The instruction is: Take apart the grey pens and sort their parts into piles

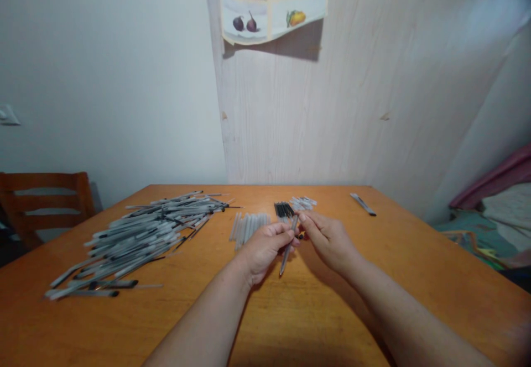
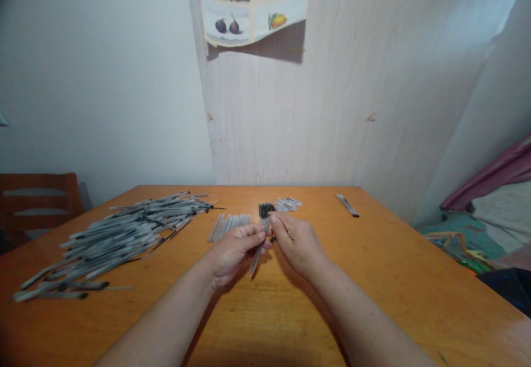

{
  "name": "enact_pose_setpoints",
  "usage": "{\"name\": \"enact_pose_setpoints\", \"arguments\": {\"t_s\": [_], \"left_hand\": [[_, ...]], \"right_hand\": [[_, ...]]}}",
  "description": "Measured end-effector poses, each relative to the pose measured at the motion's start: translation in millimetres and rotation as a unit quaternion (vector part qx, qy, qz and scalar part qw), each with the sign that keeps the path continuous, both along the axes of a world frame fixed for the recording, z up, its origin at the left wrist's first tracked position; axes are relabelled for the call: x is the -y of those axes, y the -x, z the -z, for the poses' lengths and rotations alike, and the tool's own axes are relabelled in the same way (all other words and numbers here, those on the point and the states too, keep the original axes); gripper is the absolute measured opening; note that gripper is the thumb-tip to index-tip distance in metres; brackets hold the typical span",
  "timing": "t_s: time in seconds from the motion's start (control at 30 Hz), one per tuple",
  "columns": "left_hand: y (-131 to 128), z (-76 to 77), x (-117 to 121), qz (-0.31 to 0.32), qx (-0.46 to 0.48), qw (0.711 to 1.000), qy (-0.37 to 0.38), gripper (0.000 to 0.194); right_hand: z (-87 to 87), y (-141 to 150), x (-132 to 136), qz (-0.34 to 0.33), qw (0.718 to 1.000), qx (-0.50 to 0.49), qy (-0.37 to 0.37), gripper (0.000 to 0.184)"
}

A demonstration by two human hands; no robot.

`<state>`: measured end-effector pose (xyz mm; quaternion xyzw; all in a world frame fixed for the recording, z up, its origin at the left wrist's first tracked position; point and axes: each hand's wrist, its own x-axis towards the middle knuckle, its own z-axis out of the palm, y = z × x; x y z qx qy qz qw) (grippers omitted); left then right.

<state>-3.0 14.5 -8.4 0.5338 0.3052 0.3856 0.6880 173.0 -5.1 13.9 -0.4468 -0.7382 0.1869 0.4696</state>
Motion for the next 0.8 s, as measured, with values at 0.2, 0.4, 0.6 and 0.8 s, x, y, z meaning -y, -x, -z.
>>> {"name": "enact_pose_setpoints", "arguments": {"t_s": [0.2, 0.4, 0.6, 0.8], "left_hand": [[-1, 0.2, 0, -0.017, -0.007, 1.0, 0.003, 0.037], [-1, -0.6, 0, -0.037, -0.018, 0.999, -0.002, 0.039], [1, -1.7, 1, -0.036, -0.031, 0.999, 0.005, 0.039], [2, -2.8, 1, -0.037, -0.043, 0.998, 0.009, 0.039]], "right_hand": [[-2.3, -7, -3, 0.039, 0.999, -0.002, -0.004, 0.036], [-10.9, -44, -11, 0.12, 0.988, 0.028, 0.09, 0.028], [-9.2, -62, -9, 0.098, 0.943, 0.215, 0.235, 0.016], [3.5, -58, -11, 0.111, 0.891, 0.329, 0.293, 0.012]]}}
